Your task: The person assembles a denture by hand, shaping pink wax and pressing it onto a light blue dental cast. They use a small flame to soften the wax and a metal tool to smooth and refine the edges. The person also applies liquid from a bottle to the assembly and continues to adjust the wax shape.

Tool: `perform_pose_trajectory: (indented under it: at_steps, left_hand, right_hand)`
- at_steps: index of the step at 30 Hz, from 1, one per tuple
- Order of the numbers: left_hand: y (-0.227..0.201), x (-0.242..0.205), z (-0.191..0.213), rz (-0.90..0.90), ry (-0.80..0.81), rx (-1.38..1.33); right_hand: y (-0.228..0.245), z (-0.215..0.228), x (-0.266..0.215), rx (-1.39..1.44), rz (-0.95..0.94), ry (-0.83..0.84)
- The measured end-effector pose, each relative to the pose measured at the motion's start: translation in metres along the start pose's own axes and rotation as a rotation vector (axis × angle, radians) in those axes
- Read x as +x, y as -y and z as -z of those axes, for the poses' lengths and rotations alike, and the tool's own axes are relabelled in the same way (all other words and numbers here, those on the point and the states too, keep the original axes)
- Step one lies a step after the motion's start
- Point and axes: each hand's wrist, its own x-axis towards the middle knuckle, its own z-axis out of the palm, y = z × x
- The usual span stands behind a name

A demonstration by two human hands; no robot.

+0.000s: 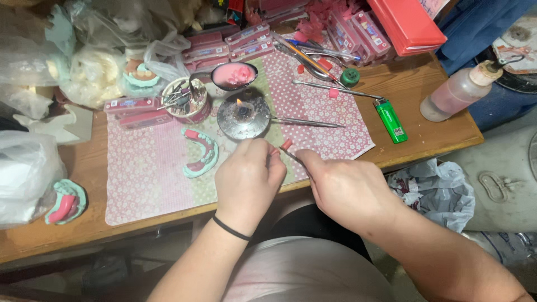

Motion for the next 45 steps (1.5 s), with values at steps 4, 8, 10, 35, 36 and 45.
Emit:
perform_pose_trajectory:
  at_steps: [4, 8, 10, 35, 36, 45]
  left_hand:
    - [-0.004, 0.000, 0.010, -0.028, -0.033, -0.042]
    - [-0.008, 0.003, 0.016, -0.075, -0.028, -0.082]
    - [-0.008, 0.004, 0.016, -0.071, -0.020, -0.080]
    - [0.000, -0.001, 0.015, -0.192, 0.024, -0.156]
    - [0.000, 0.000, 0.015, -0.195, 0.016, -0.154]
    - [0.001, 0.001, 0.015, -0.244, 0.023, -0.178]
  right_hand:
    - [-0.021, -0.005, -0.005, -0.047, 0.018, -0.089]
    - [-0.058, 0.004, 0.012, 0.026, 0.139, -0.425]
    - [-0.075, 0.003, 0.027, -0.002, 0.101, -0.594]
    - [-0.077, 0.042, 0.165, 0.108, 0.331, -0.638]
    - [-0.079, 0.045, 0.170, 0.147, 0.323, -0.605]
    - [-0.087, 0.068, 0.108, -0.102, 0.056, -0.160]
